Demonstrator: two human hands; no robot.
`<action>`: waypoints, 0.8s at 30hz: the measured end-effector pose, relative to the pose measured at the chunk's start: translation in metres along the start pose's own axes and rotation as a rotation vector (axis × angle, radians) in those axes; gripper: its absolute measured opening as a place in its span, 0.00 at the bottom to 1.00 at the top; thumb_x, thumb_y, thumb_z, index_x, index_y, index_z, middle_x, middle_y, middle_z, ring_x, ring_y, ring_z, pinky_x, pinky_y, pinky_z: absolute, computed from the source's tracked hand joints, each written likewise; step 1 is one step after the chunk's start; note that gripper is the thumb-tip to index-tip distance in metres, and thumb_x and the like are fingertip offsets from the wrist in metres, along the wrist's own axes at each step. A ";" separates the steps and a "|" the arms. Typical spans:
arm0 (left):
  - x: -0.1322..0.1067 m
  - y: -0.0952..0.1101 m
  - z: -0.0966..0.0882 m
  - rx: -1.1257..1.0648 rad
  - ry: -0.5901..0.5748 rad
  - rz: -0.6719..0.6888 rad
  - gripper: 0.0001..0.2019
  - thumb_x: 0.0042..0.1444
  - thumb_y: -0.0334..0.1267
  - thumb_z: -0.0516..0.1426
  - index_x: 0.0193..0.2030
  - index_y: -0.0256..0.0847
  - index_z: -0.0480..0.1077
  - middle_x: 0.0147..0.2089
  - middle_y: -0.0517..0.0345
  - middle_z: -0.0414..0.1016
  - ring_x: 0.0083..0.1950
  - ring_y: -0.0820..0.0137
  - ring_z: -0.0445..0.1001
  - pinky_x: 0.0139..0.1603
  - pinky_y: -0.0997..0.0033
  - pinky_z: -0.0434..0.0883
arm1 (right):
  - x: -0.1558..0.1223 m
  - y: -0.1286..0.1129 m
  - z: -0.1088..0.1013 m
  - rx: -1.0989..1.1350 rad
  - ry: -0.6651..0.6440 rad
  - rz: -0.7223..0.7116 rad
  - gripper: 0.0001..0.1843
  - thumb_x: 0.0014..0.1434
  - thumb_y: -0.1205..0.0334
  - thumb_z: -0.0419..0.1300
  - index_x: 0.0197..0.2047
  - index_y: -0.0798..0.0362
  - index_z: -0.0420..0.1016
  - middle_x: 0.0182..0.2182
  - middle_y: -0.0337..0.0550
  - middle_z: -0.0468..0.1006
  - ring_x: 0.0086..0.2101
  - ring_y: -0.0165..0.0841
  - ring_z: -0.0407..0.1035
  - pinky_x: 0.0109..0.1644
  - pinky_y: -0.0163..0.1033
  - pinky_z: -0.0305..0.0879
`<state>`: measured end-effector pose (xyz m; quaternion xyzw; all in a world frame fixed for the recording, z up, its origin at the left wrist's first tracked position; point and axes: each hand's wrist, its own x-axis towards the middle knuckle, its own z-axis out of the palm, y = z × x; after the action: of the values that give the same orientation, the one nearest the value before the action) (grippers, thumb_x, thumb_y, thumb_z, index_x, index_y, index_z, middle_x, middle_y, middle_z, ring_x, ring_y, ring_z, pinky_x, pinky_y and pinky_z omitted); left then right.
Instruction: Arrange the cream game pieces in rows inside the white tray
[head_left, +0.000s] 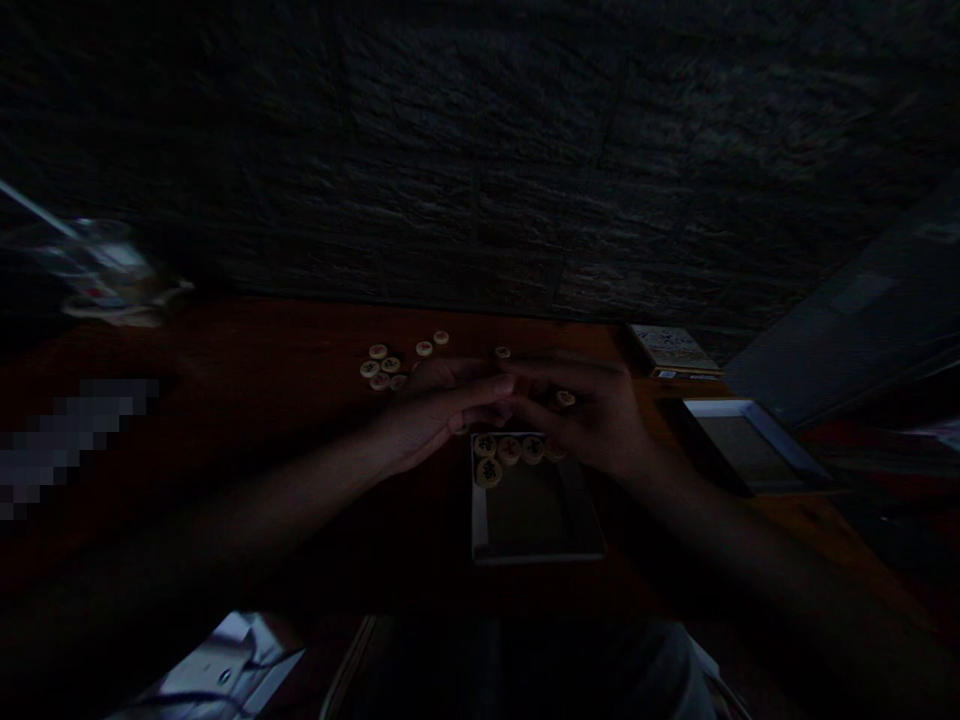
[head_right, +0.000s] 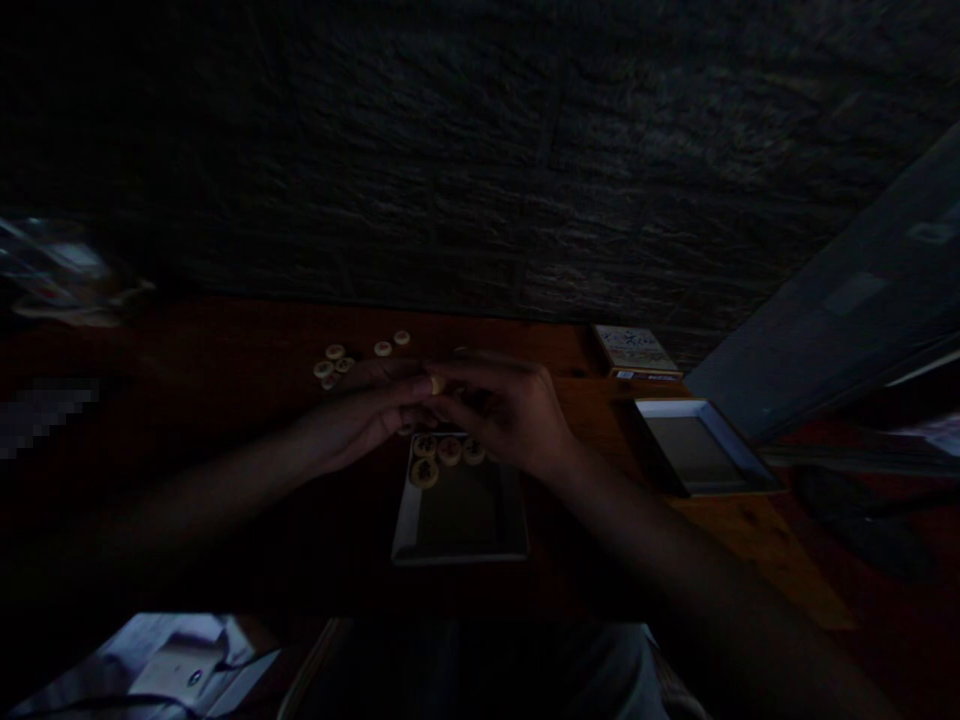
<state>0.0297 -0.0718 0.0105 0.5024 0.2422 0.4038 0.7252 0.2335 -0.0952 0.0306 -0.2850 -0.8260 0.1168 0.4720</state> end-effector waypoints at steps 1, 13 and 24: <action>0.000 0.000 0.000 -0.002 -0.012 -0.003 0.12 0.57 0.41 0.70 0.44 0.37 0.83 0.43 0.51 0.84 0.41 0.71 0.81 0.42 0.73 0.76 | 0.000 0.000 0.000 0.004 0.004 -0.004 0.16 0.62 0.64 0.71 0.54 0.49 0.84 0.46 0.45 0.86 0.43 0.34 0.81 0.48 0.38 0.77; -0.001 0.003 0.004 -0.017 0.035 -0.022 0.14 0.53 0.41 0.71 0.42 0.34 0.82 0.40 0.50 0.84 0.39 0.68 0.81 0.41 0.70 0.77 | -0.001 0.004 0.001 0.013 0.016 0.022 0.18 0.61 0.63 0.72 0.54 0.48 0.83 0.46 0.44 0.86 0.40 0.33 0.81 0.45 0.37 0.77; 0.000 0.000 -0.001 -0.008 0.004 -0.007 0.12 0.55 0.39 0.71 0.43 0.36 0.82 0.41 0.52 0.84 0.40 0.70 0.81 0.43 0.71 0.76 | -0.001 0.001 0.000 0.016 -0.005 0.030 0.17 0.62 0.63 0.70 0.55 0.47 0.84 0.47 0.46 0.87 0.44 0.36 0.82 0.49 0.39 0.78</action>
<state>0.0292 -0.0714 0.0101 0.4979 0.2437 0.4031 0.7282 0.2339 -0.0945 0.0291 -0.2932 -0.8218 0.1311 0.4706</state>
